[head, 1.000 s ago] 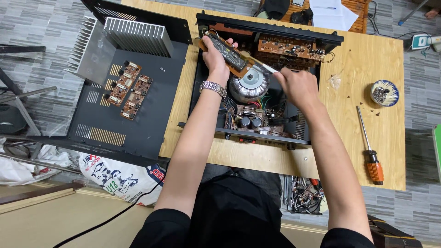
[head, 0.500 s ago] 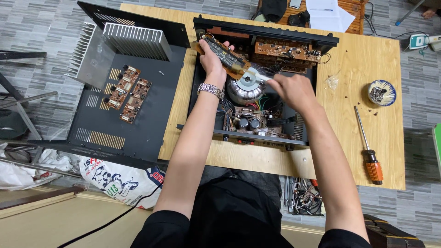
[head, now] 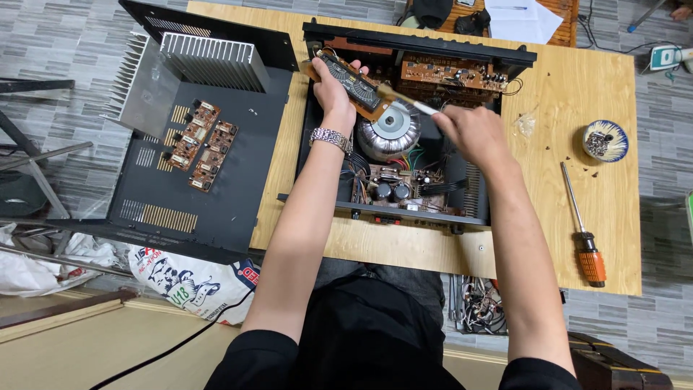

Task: Repairing an electronic amplifier by unscrewing and removing internal circuit boards

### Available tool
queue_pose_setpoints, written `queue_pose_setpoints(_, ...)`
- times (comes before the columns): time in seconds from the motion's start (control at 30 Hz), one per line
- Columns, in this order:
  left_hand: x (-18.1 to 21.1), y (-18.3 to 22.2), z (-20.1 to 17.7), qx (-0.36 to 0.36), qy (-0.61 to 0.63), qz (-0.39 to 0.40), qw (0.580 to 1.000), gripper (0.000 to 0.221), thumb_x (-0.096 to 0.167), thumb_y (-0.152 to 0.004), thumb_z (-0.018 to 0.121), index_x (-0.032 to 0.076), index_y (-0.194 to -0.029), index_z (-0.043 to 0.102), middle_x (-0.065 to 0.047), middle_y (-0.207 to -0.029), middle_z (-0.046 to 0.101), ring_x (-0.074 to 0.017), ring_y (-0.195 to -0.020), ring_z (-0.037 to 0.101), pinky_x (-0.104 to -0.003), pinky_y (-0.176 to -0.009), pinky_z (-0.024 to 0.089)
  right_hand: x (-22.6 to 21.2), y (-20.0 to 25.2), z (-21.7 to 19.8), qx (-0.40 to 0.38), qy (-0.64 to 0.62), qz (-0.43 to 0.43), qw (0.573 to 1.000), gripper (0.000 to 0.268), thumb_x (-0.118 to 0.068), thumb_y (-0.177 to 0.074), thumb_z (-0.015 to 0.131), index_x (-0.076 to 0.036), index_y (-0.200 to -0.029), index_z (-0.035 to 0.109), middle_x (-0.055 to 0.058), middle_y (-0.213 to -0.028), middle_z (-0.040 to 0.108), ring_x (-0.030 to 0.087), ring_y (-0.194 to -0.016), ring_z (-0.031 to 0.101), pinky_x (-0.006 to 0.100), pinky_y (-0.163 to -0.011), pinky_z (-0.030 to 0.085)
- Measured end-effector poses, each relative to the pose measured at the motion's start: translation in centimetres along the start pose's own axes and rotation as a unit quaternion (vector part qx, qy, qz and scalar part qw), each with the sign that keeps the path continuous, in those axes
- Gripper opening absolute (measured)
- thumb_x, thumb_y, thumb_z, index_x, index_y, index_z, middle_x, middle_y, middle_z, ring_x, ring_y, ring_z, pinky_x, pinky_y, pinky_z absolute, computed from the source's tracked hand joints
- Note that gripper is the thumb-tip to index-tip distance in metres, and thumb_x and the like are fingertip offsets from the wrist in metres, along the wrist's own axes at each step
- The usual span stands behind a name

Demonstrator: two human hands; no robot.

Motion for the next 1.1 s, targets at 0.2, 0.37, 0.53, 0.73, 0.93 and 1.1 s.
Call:
queue_pose_setpoints(0.2,0.0,0.0,0.1,-0.014,0.012,0.000,1.000,0.052,0.053,-0.100,0.044,0.005,-0.119,0.041,-0.023,-0.079,0.070,-0.0355,-0.064,0.070,-0.048,-0.058,0.060,0.2,-0.4,0.1,0.004,0.000,0.025,1.000,0.049,-0.052,-0.116,0.043,-0.013,-0.093,0.063,0.021,-0.077,0.072,0.052,-0.074,0.067,0.060,-0.063,0.050)
queue_pose_setpoints(0.37,0.3,0.8,0.3,-0.009,-0.001,0.002,1.000,0.051,0.053,-0.102,0.042,0.003,-0.109,0.046,-0.022,-0.075,0.070,-0.0335,-0.059,0.069,-0.047,-0.054,0.058,-0.1,0.0,-0.3,0.005,-0.021,0.012,1.000,0.052,-0.049,-0.117,0.044,-0.010,-0.088,0.061,0.018,-0.070,0.069,0.047,-0.065,0.065,0.053,-0.058,0.047)
queue_pose_setpoints(0.53,0.2,0.5,0.2,-0.008,-0.001,0.004,1.000,0.054,0.054,-0.102,0.041,0.001,-0.108,0.048,-0.022,-0.076,0.070,-0.0344,-0.061,0.070,-0.047,-0.056,0.060,-0.3,0.0,-1.1,0.026,-0.043,0.034,0.998,0.049,-0.044,-0.118,0.045,-0.009,-0.087,0.061,0.018,-0.067,0.065,0.046,-0.059,0.059,0.055,-0.055,0.044)
queue_pose_setpoints(0.73,0.1,0.5,0.2,-0.014,-0.001,0.003,1.000,0.052,0.053,-0.101,0.043,0.002,-0.111,0.048,-0.022,-0.077,0.071,-0.0356,-0.065,0.071,-0.048,-0.058,0.060,-0.4,-0.1,-1.0,0.033,-0.070,0.048,0.996,0.050,-0.043,-0.119,0.043,-0.009,-0.085,0.059,0.018,-0.066,0.065,0.048,-0.061,0.060,0.055,-0.054,0.042)
queue_pose_setpoints(0.93,0.3,0.3,0.5,-0.016,0.007,0.002,1.000,0.054,0.054,-0.098,0.046,0.004,-0.118,0.041,-0.024,-0.079,0.071,-0.0329,-0.061,0.070,-0.048,-0.055,0.060,-1.5,-0.6,-1.1,0.017,-0.074,0.025,0.997,0.048,-0.040,-0.118,0.045,-0.008,-0.087,0.062,0.019,-0.070,0.068,0.049,-0.064,0.063,0.058,-0.062,0.047)
queue_pose_setpoints(1.1,0.1,0.3,0.1,-0.019,-0.001,0.009,1.000,0.051,0.053,-0.101,0.044,0.002,-0.105,0.046,-0.022,-0.077,0.070,-0.0344,-0.061,0.069,-0.046,-0.055,0.059,-1.4,-0.3,0.1,-0.022,-0.062,0.022,0.998,0.053,-0.044,-0.118,0.040,-0.009,-0.084,0.062,0.021,-0.081,0.071,0.052,-0.075,0.063,0.058,-0.062,0.044)
Point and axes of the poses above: each hand's wrist, its own y-axis away from the middle knuckle, its own z-axis out of the palm, x = y × z, the point moved 7 cm from there along -y, towards the middle knuckle
